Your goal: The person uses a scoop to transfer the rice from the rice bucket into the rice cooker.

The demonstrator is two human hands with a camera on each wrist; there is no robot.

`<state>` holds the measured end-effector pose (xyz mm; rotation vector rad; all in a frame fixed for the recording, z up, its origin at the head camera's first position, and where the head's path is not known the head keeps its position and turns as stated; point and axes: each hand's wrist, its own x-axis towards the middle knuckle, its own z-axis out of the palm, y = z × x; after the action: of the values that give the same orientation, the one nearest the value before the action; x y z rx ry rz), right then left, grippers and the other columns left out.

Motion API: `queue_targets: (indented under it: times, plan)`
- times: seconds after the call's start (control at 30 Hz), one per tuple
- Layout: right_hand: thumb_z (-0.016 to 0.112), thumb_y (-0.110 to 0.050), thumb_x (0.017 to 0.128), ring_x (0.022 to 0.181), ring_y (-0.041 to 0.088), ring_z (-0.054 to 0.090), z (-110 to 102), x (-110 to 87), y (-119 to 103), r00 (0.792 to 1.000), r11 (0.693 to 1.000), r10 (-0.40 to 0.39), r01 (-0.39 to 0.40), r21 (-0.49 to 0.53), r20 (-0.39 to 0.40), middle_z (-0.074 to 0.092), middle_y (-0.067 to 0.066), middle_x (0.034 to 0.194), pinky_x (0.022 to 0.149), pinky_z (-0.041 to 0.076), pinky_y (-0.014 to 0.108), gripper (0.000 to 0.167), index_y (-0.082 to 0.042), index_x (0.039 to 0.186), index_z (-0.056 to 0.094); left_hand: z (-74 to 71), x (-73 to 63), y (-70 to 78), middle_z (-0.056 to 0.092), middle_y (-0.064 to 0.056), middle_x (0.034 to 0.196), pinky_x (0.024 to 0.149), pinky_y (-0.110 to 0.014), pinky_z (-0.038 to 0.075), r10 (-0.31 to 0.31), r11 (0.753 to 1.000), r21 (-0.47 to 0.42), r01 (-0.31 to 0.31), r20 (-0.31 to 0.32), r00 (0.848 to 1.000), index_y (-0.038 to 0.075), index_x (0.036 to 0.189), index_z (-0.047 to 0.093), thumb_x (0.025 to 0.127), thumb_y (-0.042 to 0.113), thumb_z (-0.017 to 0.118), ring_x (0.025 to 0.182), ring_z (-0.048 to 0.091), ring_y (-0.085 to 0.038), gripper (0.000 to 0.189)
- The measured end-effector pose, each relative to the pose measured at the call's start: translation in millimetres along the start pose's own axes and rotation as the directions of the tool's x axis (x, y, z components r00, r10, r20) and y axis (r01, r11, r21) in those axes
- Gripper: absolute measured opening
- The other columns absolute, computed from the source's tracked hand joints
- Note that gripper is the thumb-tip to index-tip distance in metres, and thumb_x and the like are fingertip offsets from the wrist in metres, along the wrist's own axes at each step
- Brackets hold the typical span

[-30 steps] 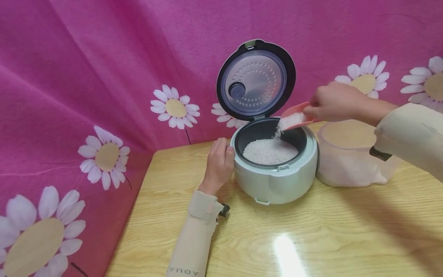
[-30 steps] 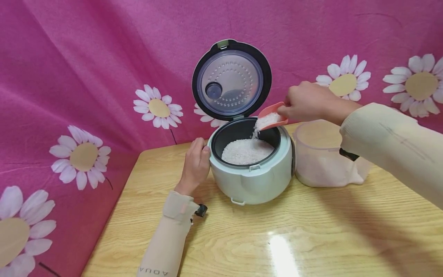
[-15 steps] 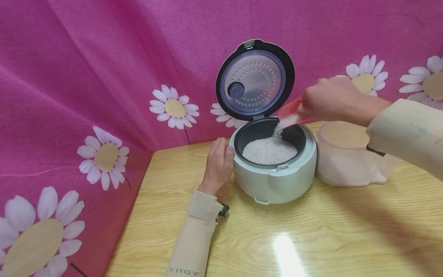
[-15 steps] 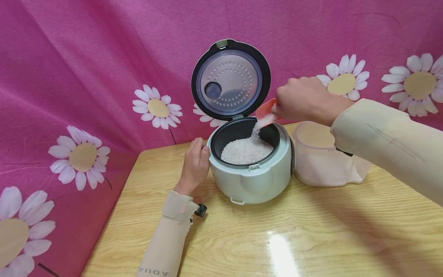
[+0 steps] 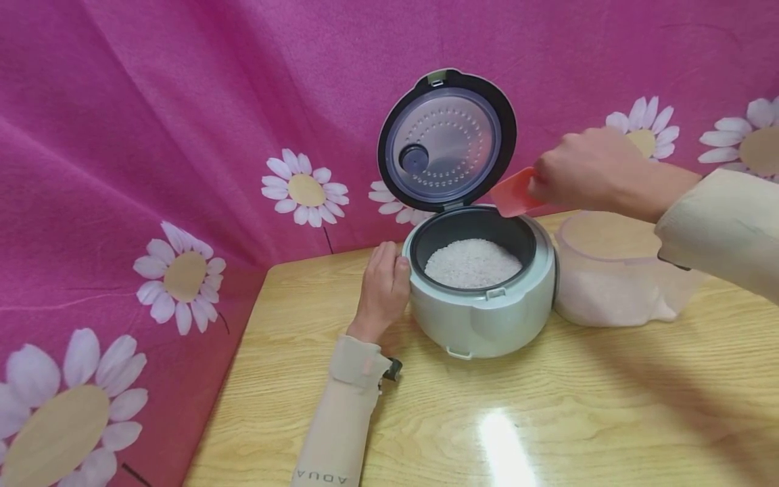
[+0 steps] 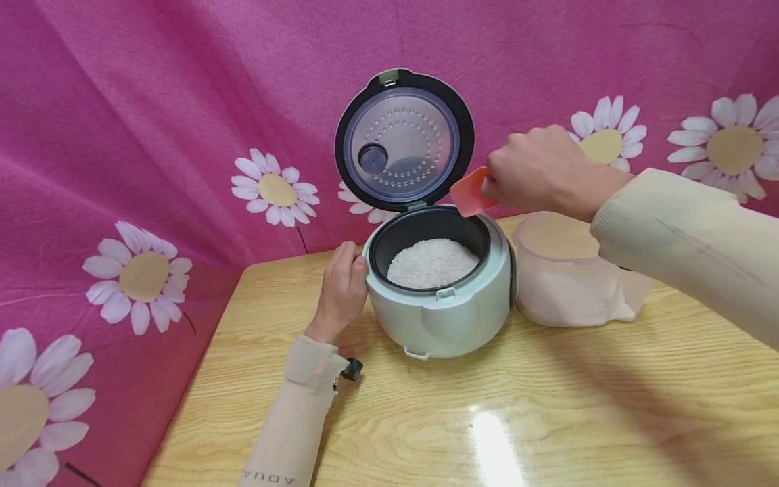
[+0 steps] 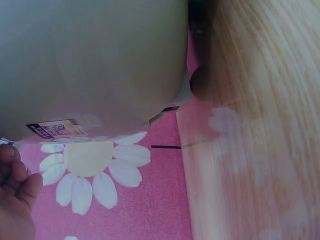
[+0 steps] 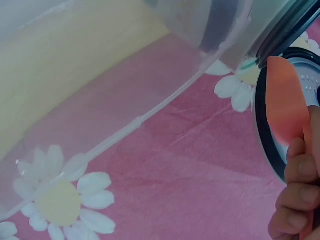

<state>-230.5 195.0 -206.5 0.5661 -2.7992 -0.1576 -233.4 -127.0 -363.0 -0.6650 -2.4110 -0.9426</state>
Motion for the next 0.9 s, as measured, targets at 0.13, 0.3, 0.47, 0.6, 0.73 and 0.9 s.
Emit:
queue_targets:
  times: [0.13,0.3,0.47,0.6,0.73,0.9]
  plan:
    - [0.061,-0.028,0.090,0.047,0.021,0.045,-2,-6.6,10,1.000,1.000,0.013,-0.013,-0.004,0.006,0.049,0.001,0.053,0.041,0.035,0.033,0.024,-0.011,0.079,0.073,0.5,0.3,-1.1,0.049,-0.013,0.088,0.079,-0.034,0.041,0.012,1.000,0.003,-0.012,-0.006,1.000,0.002,0.095,0.050,0.101,0.030,0.032,0.088,0.049,-0.026,0.034]
    - [0.064,-0.028,0.088,0.054,0.024,0.048,-5,-18.0,28,0.999,0.999,0.042,-0.041,-0.022,0.034,0.053,0.005,0.058,0.041,0.039,0.040,0.021,-0.011,0.078,0.073,1.2,0.5,-2.8,0.048,-0.014,0.086,0.078,-0.035,0.039,0.030,0.999,0.012,-0.030,-0.014,0.999,-0.001,0.092,0.050,0.100,0.029,0.031,0.086,0.049,-0.027,0.036]
    - [0.062,-0.033,0.091,0.064,0.030,0.052,-7,-28.2,48,0.983,0.995,0.084,-0.075,-0.061,0.163,0.059,0.008,0.068,0.046,0.042,0.052,0.024,-0.014,0.081,0.072,0.6,-0.7,-2.6,0.048,-0.014,0.088,0.079,-0.035,0.040,0.009,1.000,0.005,-0.009,-0.004,1.000,0.001,0.094,0.049,0.101,0.029,0.032,0.089,0.049,-0.027,0.034]
    - [0.061,-0.036,0.091,0.060,0.026,0.051,-7,-38.1,62,0.966,0.993,0.110,-0.097,-0.066,0.236,0.055,0.002,0.063,0.047,0.039,0.046,0.025,-0.020,0.073,0.066,0.1,-1.1,-2.5,0.048,-0.014,0.088,0.080,-0.035,0.040,0.003,1.000,-0.001,-0.003,0.001,1.000,0.001,0.095,0.049,0.102,0.029,0.032,0.089,0.049,-0.027,0.033]
    - [0.063,-0.036,0.090,0.058,0.023,0.049,-4,-49.3,77,0.956,0.992,0.121,-0.107,-0.067,0.268,0.051,-0.001,0.062,0.048,0.035,0.042,0.026,-0.021,0.069,0.062,0.2,-1.2,-4.0,0.049,-0.015,0.089,0.080,-0.036,0.040,0.008,1.000,0.003,-0.008,-0.006,1.000,0.001,0.095,0.049,0.101,0.028,0.032,0.089,0.049,-0.028,0.033]
    - [0.066,-0.031,0.090,0.058,0.018,0.048,8,-59.9,91,0.935,0.995,0.091,-0.072,-0.067,0.342,0.051,-0.001,0.061,0.052,0.036,0.037,0.022,-0.018,0.072,0.065,0.4,-0.9,-6.6,0.050,-0.014,0.089,0.080,-0.036,0.041,0.011,1.000,0.002,-0.011,-0.021,1.000,0.002,0.095,0.049,0.101,0.027,0.033,0.090,0.050,-0.027,0.031]
